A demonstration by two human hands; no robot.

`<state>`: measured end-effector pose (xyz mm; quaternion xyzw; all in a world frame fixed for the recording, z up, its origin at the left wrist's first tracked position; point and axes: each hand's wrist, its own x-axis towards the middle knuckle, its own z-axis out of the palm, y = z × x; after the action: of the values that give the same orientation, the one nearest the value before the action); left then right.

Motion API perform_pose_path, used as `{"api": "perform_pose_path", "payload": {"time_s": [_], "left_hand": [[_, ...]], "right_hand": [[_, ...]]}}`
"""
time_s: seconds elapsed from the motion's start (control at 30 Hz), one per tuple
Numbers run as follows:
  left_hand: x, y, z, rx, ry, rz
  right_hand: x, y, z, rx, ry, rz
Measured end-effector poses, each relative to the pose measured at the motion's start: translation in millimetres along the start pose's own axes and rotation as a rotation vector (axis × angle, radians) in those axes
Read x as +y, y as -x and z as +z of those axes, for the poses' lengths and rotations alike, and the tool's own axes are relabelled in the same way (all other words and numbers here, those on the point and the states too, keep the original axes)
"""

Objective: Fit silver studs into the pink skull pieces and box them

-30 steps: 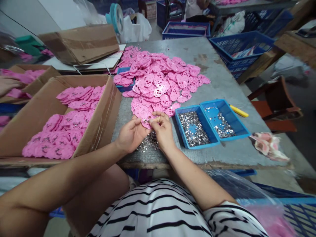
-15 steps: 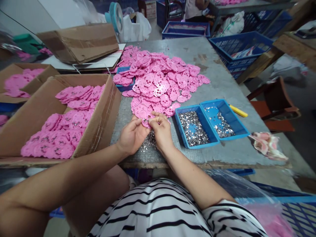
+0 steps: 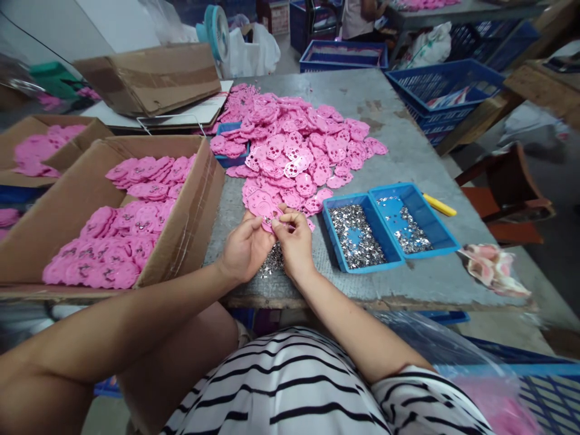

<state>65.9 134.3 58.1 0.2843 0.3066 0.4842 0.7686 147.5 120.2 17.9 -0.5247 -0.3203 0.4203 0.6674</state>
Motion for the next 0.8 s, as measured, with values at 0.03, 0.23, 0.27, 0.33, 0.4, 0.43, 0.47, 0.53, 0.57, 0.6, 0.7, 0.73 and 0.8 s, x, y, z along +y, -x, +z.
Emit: {"api": "perform_pose_path", "payload": {"time_s": [0.03, 0.23, 0.27, 0.33, 0.4, 0.43, 0.47, 0.53, 0.57, 0.6, 0.7, 0.73, 0.8], "left_hand": [[0, 0, 0.2, -0.006, -0.001, -0.005], [3, 3, -1.8, -0.032, -0.052, -0.037], [3, 3, -2.8, -0.024, -0.071, -0.053], [5, 2, -5.2, -0.007, -0.111, -0.076], [6, 1, -7.7, 0.010, -0.149, -0.077], [7, -1, -8.8, 0.020, -0.165, -0.076], [7, -2, -9.7, 0.030, -0.180, -0.078], [6, -4, -10.9, 0.044, -0.199, -0.086], [6, -5, -11.3, 0.043, -0.206, -0.090], [6, -6, -11.5, 0.039, -0.212, -0.095], [4, -5, -12.4, 0.017, -0.234, -0.116], [4, -5, -12.9, 0.010, -0.240, -0.124], [4, -5, -14.3, 0.005, -0.249, -0.131]], "right_hand": [[0, 1, 0, -0.004, -0.019, 0.000], [-12, -11, -24, -0.024, 0.078, -0.116], [-16, -19, -36, -0.004, 0.134, -0.162], [-21, -39, -65, 0.078, 0.290, -0.258], [-24, -61, -96, 0.172, 0.530, -0.227], [-25, -69, -111, 0.172, 0.711, -0.158], [-24, -76, -123, 0.129, 0.905, -0.092], [-23, -81, -138, -0.033, 1.236, 0.020], [-22, -80, -142, -0.104, 1.356, 0.055], [-21, -79, -143, -0.154, 1.440, 0.081], [-22, -72, -141, -0.156, 1.527, 0.115], [-23, -71, -140, -0.136, 1.521, 0.114], [-27, -72, -141, -0.087, 1.475, 0.085]]}}
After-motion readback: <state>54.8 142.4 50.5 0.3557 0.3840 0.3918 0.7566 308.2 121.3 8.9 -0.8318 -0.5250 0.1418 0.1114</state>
